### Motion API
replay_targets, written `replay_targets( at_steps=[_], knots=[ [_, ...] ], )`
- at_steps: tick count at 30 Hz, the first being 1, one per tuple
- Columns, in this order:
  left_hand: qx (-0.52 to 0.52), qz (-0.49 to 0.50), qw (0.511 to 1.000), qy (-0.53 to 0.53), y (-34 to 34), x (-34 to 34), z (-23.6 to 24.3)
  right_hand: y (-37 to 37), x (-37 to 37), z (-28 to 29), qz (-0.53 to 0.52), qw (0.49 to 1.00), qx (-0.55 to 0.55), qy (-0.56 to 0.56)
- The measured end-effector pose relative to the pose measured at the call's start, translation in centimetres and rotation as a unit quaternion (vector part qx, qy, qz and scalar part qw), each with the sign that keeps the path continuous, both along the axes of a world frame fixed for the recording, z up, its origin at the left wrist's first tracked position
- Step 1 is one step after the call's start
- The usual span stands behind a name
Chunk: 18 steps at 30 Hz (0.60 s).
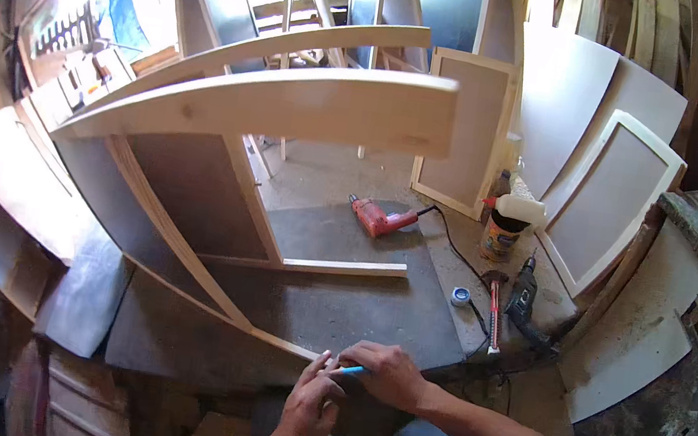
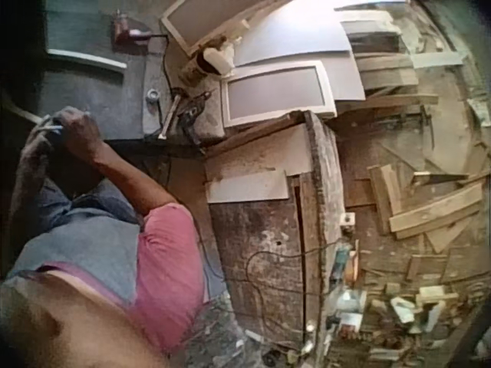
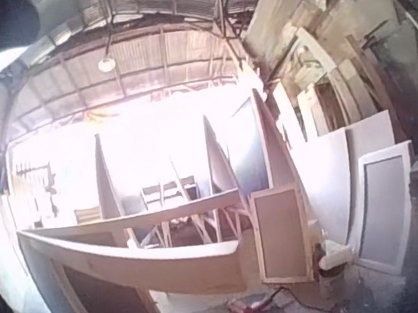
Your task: The person measures and marks a wooden frame using a measuring tape and a pencil, then drills holes into the wood using a power drill.
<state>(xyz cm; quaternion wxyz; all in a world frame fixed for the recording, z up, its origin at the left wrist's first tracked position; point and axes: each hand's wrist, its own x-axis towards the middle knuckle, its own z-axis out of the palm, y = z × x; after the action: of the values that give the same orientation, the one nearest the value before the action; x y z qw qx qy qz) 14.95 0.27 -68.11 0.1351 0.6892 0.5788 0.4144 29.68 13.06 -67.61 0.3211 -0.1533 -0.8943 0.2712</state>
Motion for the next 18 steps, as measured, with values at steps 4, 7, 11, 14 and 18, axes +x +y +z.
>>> replay_targets(
  at_steps=[4,7,11,14,18],
  knots=[
    [-0.048,0.003,0.997,-0.054,1.1,0.9,-0.6,0.8,0.9,-1.3,-0.027,0.996,0.058,-0.056],
    [-0.059,-0.006,0.997,-0.054,2.0,1.4,-1.1,1.1,1.5,-2.0,-0.035,0.997,0.057,-0.047],
    [-0.081,-0.030,0.987,-0.136,3.7,2.4,-2.7,2.2,3.0,-4.2,-0.026,0.998,-0.003,-0.053],
    [-0.113,0.009,0.948,-0.299,4.5,4.1,-2.1,2.4,4.4,-4.1,-0.014,0.995,-0.090,-0.046],
    [-0.101,0.157,0.932,-0.311,6.2,5.0,-1.6,3.2,6.1,-6.2,-0.015,0.987,-0.157,0.029]
  ],
)
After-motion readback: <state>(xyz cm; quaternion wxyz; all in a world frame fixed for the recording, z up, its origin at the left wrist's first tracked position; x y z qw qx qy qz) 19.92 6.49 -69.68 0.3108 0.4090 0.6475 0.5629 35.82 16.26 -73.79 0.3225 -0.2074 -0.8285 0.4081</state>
